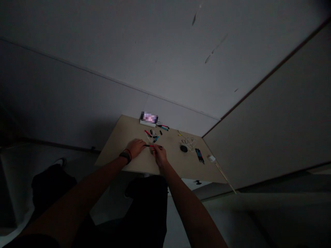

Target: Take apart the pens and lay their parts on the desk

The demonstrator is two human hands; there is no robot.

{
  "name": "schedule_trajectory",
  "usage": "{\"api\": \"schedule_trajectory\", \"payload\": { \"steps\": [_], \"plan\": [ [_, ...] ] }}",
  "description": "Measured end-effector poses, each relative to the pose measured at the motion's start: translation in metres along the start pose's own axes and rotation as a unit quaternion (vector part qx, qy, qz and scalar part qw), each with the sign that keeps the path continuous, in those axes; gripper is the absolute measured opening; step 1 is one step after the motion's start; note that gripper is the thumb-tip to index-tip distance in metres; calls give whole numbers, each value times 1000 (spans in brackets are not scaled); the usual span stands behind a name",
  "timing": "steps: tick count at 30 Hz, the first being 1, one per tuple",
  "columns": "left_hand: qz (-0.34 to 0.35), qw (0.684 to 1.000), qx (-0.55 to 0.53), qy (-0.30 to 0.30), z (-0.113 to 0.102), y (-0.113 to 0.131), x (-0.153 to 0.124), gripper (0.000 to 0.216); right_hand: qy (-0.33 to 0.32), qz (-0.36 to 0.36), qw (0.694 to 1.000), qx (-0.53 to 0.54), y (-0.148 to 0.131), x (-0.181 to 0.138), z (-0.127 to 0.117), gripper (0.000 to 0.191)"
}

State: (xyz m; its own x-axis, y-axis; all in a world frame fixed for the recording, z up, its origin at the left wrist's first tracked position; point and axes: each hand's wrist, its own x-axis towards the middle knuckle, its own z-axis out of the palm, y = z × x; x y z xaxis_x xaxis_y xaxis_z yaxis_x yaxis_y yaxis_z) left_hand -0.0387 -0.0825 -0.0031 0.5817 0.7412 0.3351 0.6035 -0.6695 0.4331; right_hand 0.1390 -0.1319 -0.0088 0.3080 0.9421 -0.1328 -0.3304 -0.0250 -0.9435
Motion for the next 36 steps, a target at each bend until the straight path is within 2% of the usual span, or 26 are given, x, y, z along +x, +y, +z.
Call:
{"api": "schedule_trajectory", "payload": {
  "steps": [8, 12, 16, 19, 23, 27, 31, 36],
  "plan": [
    [13, 1000, -17, 7, 10, -6, 31, 16, -19, -4, 1000, 24, 4, 17, 11, 41],
    [-18, 989, -138, 39, 12, -15, 40, 15, -33, -29, 998, 33, 6, 32, 22, 37],
    [-117, 933, -323, 110, 5, -30, 46, 20, -43, -39, 998, 25, 11, 50, 38, 37],
    [-160, 894, -409, 91, -2, -44, 52, 28, -57, -42, 997, 17, 13, 63, 51, 40],
    [-184, 856, -479, 65, -6, -57, 61, 33, -92, -38, 995, 28, 13, 73, 60, 43],
    [-152, 875, -460, 21, -6, -53, 63, 39, -146, -21, 989, -8, 13, 71, 59, 51],
    [-132, 868, -478, -31, -8, -41, 63, 52, -167, -13, 985, -32, 14, 67, 57, 57],
    [-148, 896, -419, 6, -7, -41, 61, 52, -169, 3, 986, 15, 13, 70, 56, 65]
  ]
}}
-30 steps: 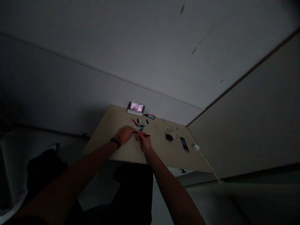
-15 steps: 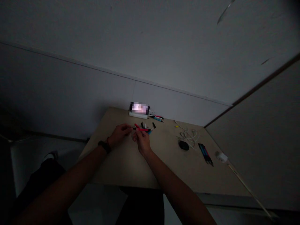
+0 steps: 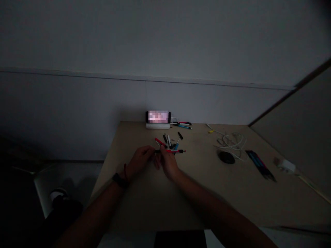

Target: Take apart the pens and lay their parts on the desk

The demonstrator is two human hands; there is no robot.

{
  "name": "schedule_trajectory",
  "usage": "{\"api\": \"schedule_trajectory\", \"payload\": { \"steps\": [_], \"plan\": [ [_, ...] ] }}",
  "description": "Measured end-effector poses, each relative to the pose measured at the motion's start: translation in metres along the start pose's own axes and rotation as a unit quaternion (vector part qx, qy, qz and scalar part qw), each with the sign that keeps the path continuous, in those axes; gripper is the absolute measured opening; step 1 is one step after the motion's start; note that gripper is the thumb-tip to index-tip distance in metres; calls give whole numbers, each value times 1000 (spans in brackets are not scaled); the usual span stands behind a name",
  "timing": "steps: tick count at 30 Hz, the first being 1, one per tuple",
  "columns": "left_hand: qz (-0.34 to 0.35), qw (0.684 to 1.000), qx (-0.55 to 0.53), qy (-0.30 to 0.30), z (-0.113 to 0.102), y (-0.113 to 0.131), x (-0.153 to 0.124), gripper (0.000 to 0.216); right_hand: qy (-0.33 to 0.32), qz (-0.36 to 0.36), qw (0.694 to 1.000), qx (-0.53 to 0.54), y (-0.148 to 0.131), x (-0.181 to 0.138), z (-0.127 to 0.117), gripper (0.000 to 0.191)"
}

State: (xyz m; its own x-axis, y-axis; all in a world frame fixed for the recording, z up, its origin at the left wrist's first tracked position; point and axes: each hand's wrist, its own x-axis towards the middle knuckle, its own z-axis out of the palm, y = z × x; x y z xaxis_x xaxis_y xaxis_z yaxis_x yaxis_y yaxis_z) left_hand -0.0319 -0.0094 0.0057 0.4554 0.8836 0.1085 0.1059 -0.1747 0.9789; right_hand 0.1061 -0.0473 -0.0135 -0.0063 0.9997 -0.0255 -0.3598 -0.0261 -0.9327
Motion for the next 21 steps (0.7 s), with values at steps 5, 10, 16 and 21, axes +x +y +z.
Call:
{"api": "schedule_trajectory", "payload": {
  "steps": [5, 10, 16, 21],
  "plan": [
    [-4, 1000, -12, 11, 1, -2, -2, 41, 59, 19, 997, 34, -8, 4, 0, 65],
    [-24, 997, -60, 34, 5, -2, -4, 33, 87, 25, 994, 57, -21, 7, -4, 62],
    [0, 999, 23, 24, 5, -2, -6, 28, 70, 34, 995, 55, -18, 5, -2, 66],
    [43, 992, 118, 10, 5, 7, -10, 25, 69, 29, 997, 32, -10, 4, -3, 67]
  ]
}}
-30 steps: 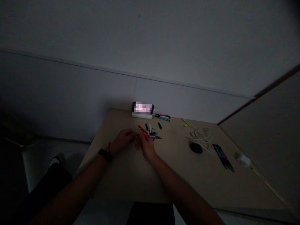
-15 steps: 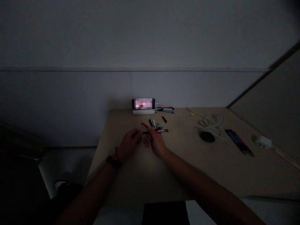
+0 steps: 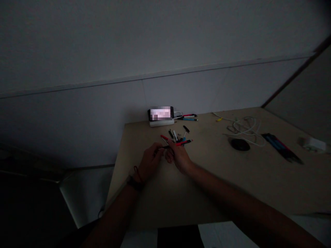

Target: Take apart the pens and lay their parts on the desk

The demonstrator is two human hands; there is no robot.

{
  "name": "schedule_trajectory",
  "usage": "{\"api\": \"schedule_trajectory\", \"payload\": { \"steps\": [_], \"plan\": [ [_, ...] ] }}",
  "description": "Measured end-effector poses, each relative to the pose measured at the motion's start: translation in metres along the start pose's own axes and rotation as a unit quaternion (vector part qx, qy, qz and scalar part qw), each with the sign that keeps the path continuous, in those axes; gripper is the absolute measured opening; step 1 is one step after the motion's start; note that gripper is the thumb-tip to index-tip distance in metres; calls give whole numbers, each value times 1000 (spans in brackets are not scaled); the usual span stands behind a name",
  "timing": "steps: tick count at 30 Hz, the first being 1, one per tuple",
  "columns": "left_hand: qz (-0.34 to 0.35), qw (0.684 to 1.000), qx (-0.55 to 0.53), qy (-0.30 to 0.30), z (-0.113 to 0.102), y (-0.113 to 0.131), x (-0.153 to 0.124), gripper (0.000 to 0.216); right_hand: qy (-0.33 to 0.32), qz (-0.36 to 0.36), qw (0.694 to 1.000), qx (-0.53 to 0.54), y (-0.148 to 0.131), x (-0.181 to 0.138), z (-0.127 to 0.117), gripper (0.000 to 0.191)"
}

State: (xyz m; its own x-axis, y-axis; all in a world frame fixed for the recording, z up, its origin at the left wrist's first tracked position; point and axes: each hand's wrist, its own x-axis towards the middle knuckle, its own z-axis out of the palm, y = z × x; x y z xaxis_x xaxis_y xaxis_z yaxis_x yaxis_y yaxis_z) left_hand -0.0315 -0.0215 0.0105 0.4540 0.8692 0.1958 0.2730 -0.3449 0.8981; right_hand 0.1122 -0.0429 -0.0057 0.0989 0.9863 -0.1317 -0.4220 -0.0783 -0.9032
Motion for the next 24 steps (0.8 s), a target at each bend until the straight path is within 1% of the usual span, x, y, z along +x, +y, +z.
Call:
{"api": "schedule_trajectory", "payload": {
  "steps": [4, 9, 11, 15, 20, 24],
  "plan": [
    [5, 1000, 28, -10, 0, 4, -1, 34, 17, -21, 1000, -14, -2, 1, -1, 61],
    [-18, 999, 36, 25, 1, 2, 1, 47, -7, -23, 1000, 7, -4, 0, 0, 61],
    [-25, 999, 29, 38, 1, 2, 2, 49, 0, -24, 1000, 18, -4, -1, 1, 58],
    [-31, 998, 21, 44, 1, 1, 3, 50, 17, -24, 1000, 0, -5, -1, -1, 57],
    [-41, 998, 14, 43, 1, 0, 2, 55, -10, -15, 1000, 25, -7, -1, 1, 53],
    [-67, 997, -18, 34, 0, -5, 4, 61, -35, -27, 999, -4, -9, -1, 2, 57]
  ]
}}
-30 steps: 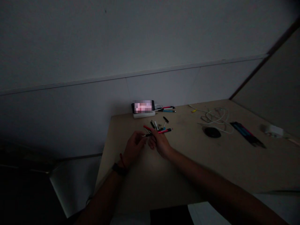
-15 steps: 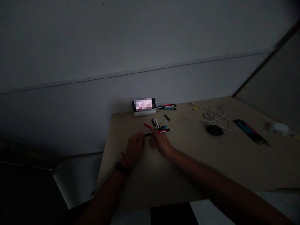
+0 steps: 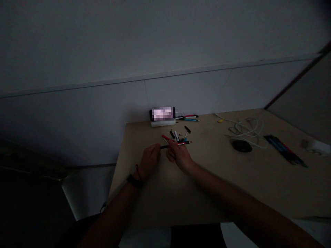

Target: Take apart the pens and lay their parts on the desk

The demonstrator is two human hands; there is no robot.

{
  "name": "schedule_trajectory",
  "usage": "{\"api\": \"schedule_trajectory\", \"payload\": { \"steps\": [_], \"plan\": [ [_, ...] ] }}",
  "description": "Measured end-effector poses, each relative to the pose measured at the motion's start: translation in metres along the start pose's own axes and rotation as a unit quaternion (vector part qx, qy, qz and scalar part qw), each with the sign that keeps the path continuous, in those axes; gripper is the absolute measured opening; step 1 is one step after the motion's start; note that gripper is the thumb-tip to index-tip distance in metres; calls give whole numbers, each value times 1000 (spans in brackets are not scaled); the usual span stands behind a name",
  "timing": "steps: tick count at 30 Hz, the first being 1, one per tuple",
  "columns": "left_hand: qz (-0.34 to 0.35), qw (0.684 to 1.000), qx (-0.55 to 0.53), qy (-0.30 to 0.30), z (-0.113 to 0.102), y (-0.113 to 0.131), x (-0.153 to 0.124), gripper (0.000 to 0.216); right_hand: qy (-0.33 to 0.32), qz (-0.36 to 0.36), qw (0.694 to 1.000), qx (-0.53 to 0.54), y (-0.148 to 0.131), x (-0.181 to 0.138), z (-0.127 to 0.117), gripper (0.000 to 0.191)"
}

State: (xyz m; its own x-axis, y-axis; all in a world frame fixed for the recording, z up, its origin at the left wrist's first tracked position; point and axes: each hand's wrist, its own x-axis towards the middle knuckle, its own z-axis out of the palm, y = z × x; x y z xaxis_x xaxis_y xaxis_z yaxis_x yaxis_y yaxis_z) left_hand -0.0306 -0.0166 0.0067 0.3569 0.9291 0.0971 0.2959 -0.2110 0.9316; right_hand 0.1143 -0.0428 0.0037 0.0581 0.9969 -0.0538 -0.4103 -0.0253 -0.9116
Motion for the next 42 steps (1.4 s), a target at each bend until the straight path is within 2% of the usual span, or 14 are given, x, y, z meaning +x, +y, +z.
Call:
{"api": "schedule_trajectory", "payload": {
  "steps": [6, 9, 12, 15, 20, 25, 29, 36, 42],
  "plan": [
    [-70, 996, -53, -20, -2, 0, 5, 69, -16, -34, 998, -45, 1, 0, -1, 54],
    [-48, 997, -55, -10, -2, 3, 3, 69, 1, -28, 999, -19, 3, 1, -2, 53],
    [-19, 995, -92, 10, 0, 3, 2, 55, 21, -18, 1000, 7, 4, 4, -4, 54],
    [-26, 992, -125, 12, 2, 0, 3, 41, 43, -11, 999, 18, 6, 6, -8, 56],
    [-1, 996, -89, 8, 0, -2, 2, 24, 51, -5, 998, 24, 5, 6, -8, 54],
    [15, 996, -79, -23, 0, -2, 1, 30, 58, 1, 998, 33, 3, 4, -6, 53],
    [12, 996, -86, -10, 0, -2, 1, 35, 60, 7, 998, 28, 2, 4, -6, 54],
    [9, 1000, -16, -9, -2, 0, 1, 57, 47, 9, 999, 24, 3, 4, -7, 57],
    [-3, 1000, -27, 0, -1, 2, 1, 68, 59, 21, 997, 33, 2, 4, -5, 56]
  ]
}}
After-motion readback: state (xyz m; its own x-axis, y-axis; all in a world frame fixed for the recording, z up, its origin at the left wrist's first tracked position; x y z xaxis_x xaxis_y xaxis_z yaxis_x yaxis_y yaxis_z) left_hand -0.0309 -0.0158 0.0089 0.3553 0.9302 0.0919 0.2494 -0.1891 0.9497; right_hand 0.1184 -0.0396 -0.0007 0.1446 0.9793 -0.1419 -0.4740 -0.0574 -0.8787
